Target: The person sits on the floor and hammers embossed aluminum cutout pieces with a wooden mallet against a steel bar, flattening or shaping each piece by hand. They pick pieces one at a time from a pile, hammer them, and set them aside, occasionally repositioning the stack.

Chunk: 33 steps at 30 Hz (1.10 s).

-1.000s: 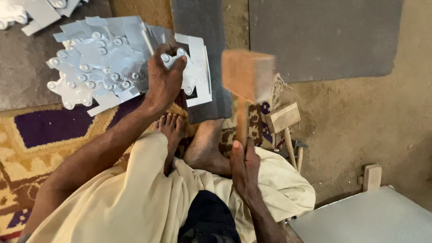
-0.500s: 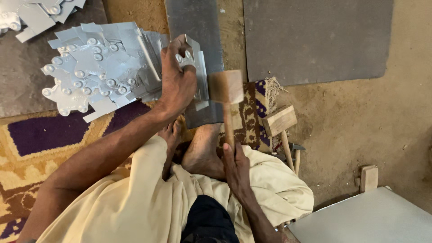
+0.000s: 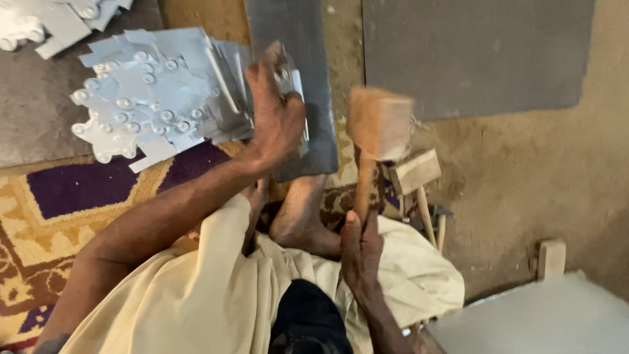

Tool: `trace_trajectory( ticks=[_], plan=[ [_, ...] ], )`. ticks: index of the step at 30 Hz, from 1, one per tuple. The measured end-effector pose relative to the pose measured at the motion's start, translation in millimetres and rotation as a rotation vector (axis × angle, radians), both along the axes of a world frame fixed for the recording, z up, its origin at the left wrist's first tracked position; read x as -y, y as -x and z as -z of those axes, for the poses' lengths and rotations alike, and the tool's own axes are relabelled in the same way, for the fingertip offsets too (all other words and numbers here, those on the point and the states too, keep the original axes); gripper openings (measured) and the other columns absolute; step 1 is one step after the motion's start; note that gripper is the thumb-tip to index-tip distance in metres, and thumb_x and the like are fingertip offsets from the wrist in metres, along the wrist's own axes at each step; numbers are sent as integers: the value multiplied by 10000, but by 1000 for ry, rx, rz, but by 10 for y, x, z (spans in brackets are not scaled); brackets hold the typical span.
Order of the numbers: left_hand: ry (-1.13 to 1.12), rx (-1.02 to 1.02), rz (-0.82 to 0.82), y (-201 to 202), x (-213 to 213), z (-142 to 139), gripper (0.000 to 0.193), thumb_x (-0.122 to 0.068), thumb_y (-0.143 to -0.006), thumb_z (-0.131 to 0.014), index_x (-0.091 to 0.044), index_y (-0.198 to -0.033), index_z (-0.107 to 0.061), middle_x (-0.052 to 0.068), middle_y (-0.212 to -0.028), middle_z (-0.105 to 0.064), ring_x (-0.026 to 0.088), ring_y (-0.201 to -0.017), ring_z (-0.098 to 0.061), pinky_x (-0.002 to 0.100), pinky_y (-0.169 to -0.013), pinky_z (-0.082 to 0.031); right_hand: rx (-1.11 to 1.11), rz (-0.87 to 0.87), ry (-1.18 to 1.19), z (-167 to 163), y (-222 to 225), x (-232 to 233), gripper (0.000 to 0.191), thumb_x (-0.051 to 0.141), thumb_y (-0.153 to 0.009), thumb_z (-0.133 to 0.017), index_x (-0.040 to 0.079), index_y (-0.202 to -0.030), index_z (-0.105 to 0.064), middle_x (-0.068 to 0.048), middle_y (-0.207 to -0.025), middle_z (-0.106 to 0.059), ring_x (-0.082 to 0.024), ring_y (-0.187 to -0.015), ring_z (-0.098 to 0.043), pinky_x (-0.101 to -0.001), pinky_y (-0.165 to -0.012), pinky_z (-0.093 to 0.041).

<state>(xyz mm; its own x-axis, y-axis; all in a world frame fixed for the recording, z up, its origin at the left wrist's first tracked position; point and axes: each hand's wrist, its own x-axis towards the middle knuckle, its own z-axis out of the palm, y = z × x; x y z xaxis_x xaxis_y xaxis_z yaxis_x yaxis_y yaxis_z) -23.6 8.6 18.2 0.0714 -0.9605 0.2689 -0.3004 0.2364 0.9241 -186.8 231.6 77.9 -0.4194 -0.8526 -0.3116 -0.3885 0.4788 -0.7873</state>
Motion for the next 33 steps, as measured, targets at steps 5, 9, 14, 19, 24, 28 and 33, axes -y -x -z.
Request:
trace_trajectory(
  ticks=[5,9,14,19,24,28,33],
  plan=[
    [-58,-62,31,-55,-3,20,787,117,-836,-457,-89,-1567,-248,163,-1324,-365,288,-1221,-404,412,-970,-494,-72,-93,-199,-1,-36,69,423,402,-1008,-518,14,-1167,-574,-19,-722,-656,-117,-556,-593,-320,-470,-457],
    [-5,-49,6,-146,36,-19,817,144,-814,-439,-103,-1573,-262,164,-1292,-376,279,-1204,-424,438,-982,-483,-11,-99,-53,45,-97,137,451,392,-1045,-520,-5,-1251,-576,-26,-702,-612,-92,-599,-581,-302,-503,-451],
    [-324,-477,115,-304,-45,-107,719,95,-803,-421,-95,-1486,-300,106,-1310,-420,227,-1026,-562,422,-615,-532,259,47,192,-62,-35,85,497,391,-1036,-541,5,-1348,-526,-40,-657,-466,-108,-534,-390,-315,-445,-323],
    [-273,-412,65,-497,-95,-120,614,110,-857,-531,-29,-1445,-422,117,-1323,-476,203,-1118,-534,322,-863,-536,47,-154,-76,92,-59,353,390,384,-1072,-514,4,-1134,-576,16,-616,-517,-72,-531,-461,-286,-450,-377],
    [-187,-250,70,-544,-120,-143,561,133,-822,-571,15,-1364,-487,152,-1263,-513,219,-1158,-522,328,-951,-480,247,-17,108,-3,-83,437,391,357,-1105,-519,-29,-1066,-559,-27,-655,-428,-119,-529,-376,-322,-461,-303],
    [-411,-454,64,-507,-116,-209,572,76,-807,-530,3,-1369,-453,126,-1272,-497,176,-1043,-557,288,-772,-541,34,-208,174,-122,-85,664,388,392,-1081,-485,12,-1135,-541,6,-655,-470,-77,-542,-428,-293,-458,-351],
    [-299,-375,56,-538,-88,-180,563,98,-807,-543,1,-1355,-460,118,-1266,-524,185,-1049,-564,309,-821,-512,85,-141,-10,-102,-158,849,418,403,-1078,-514,-7,-1076,-594,-6,-637,-483,-91,-539,-454,-305,-465,-376]
  ],
)
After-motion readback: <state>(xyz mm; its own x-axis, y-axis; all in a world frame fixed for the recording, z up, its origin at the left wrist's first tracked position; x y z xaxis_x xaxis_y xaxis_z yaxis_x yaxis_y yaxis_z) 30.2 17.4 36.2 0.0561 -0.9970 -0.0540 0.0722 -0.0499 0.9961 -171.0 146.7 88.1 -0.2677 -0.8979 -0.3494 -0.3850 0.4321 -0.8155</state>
